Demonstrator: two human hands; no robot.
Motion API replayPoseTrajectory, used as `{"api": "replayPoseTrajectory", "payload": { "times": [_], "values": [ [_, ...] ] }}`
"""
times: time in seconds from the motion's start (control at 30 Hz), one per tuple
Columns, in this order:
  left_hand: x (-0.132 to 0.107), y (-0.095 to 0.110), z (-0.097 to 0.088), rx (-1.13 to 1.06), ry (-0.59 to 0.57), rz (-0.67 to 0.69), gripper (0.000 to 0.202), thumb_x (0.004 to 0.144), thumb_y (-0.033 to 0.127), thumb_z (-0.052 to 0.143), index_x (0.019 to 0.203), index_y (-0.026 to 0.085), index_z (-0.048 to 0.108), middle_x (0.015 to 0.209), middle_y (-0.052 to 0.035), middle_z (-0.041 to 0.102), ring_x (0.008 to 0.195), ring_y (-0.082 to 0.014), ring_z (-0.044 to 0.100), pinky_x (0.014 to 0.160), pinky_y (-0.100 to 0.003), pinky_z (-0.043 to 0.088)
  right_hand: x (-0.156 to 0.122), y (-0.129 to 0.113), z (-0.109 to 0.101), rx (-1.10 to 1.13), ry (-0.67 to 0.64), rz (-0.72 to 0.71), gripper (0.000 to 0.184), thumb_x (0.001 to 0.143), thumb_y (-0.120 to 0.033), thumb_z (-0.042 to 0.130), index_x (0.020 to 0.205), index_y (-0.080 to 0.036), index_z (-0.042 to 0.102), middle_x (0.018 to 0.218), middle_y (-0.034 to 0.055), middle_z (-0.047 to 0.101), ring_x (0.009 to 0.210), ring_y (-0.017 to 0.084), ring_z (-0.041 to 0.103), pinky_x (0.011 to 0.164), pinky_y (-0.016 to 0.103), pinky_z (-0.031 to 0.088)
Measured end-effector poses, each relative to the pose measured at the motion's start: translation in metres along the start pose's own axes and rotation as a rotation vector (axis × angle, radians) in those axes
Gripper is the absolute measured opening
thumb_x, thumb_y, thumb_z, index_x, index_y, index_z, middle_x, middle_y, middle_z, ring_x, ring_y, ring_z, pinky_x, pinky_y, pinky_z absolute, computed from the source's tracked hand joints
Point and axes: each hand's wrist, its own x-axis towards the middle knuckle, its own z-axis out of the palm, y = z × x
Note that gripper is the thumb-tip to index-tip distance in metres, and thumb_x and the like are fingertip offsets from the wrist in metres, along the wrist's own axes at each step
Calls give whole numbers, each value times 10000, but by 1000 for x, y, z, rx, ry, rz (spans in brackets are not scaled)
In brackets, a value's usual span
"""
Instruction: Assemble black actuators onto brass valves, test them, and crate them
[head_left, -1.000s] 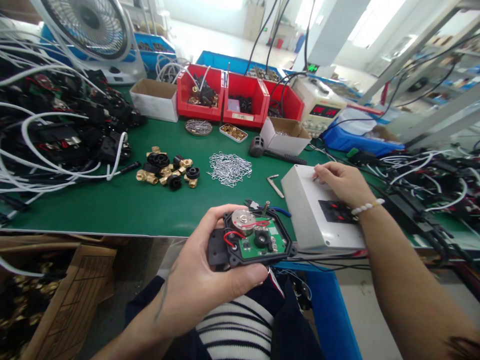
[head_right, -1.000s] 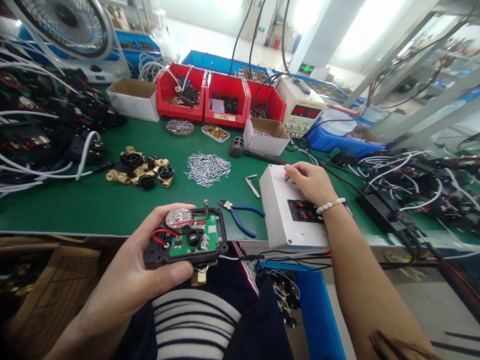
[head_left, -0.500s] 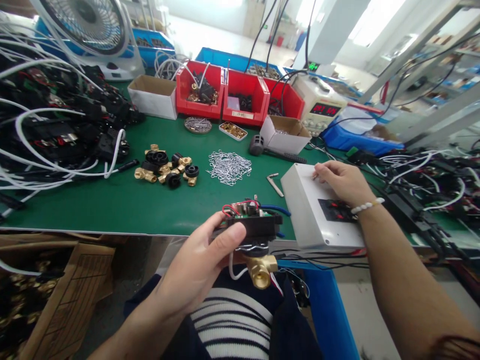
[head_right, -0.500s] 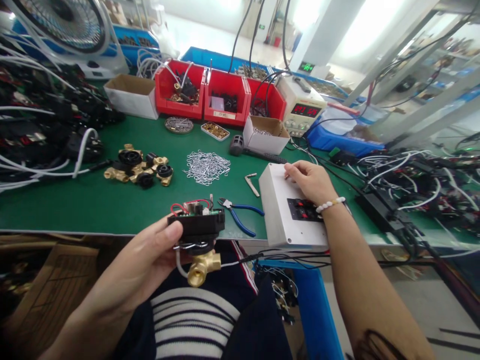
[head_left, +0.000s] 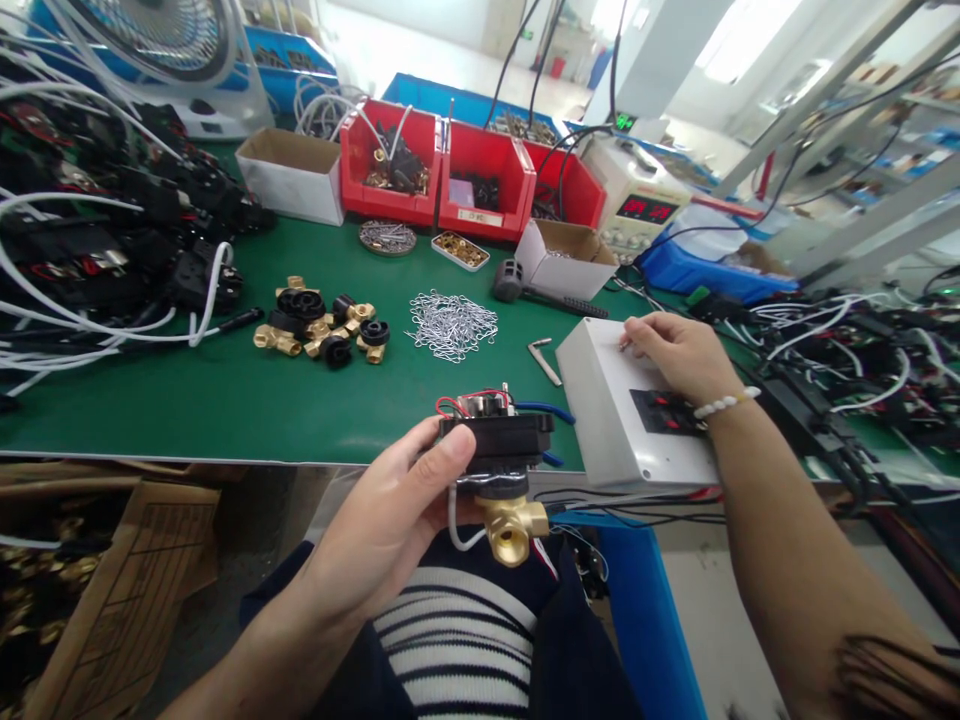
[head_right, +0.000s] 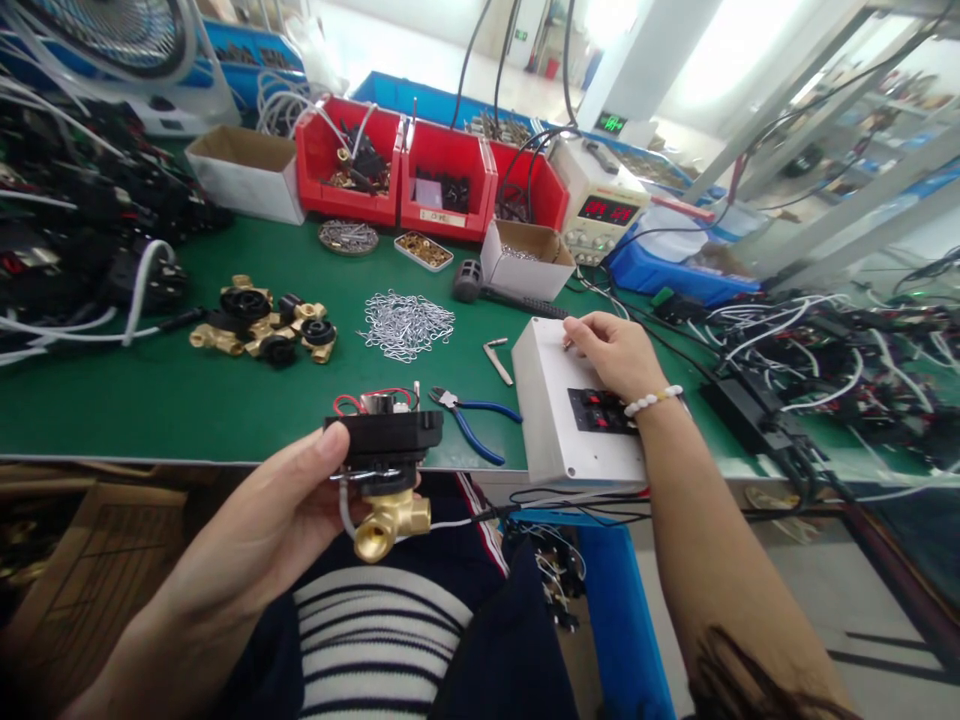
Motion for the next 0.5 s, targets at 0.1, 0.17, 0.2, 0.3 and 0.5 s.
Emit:
{"api": "replayPoseTrajectory", "payload": {
  "times": [0.1,0.17,0.2,0.3,0.5],
  "values": [
    [1,0,0,-56,-10,-5,350,845,393,752,1109,164,724,961,-62,768,805,-161,726,742,-232,595,0,-1,0,-5,8,6,359,826,-538,612,654,-224,628,645,31,652,615,178,586,676,307,471],
    [1,0,1,-96,-30,-13,307,849,376,752,1094,191,739,1009,-44,772,836,-154,729,772,-238,603,0,0,0,-6,14,5,344,833,-518,614,654,-224,630,651,32,659,620,179,594,674,305,470],
    [1,0,1,-108,-40,-17,288,854,369,749,1089,203,744,1026,-33,773,849,-150,730,779,-236,606,0,0,0,-8,15,6,343,836,-515,615,654,-225,632,652,33,661,622,180,597,672,306,469],
    [1,0,1,-132,-48,-21,253,867,360,737,1085,231,752,1051,-4,777,871,-136,731,791,-228,610,1,2,1,-11,16,-4,359,839,-534,615,654,-227,635,648,34,664,621,186,607,664,310,468],
    [0,0,-1,-151,-74,-25,262,898,367,701,1113,224,743,1069,-12,777,896,-133,731,822,-226,602,2,6,1,-7,15,-31,390,829,-578,610,661,-228,643,640,36,658,622,192,609,665,318,462]
  ]
}}
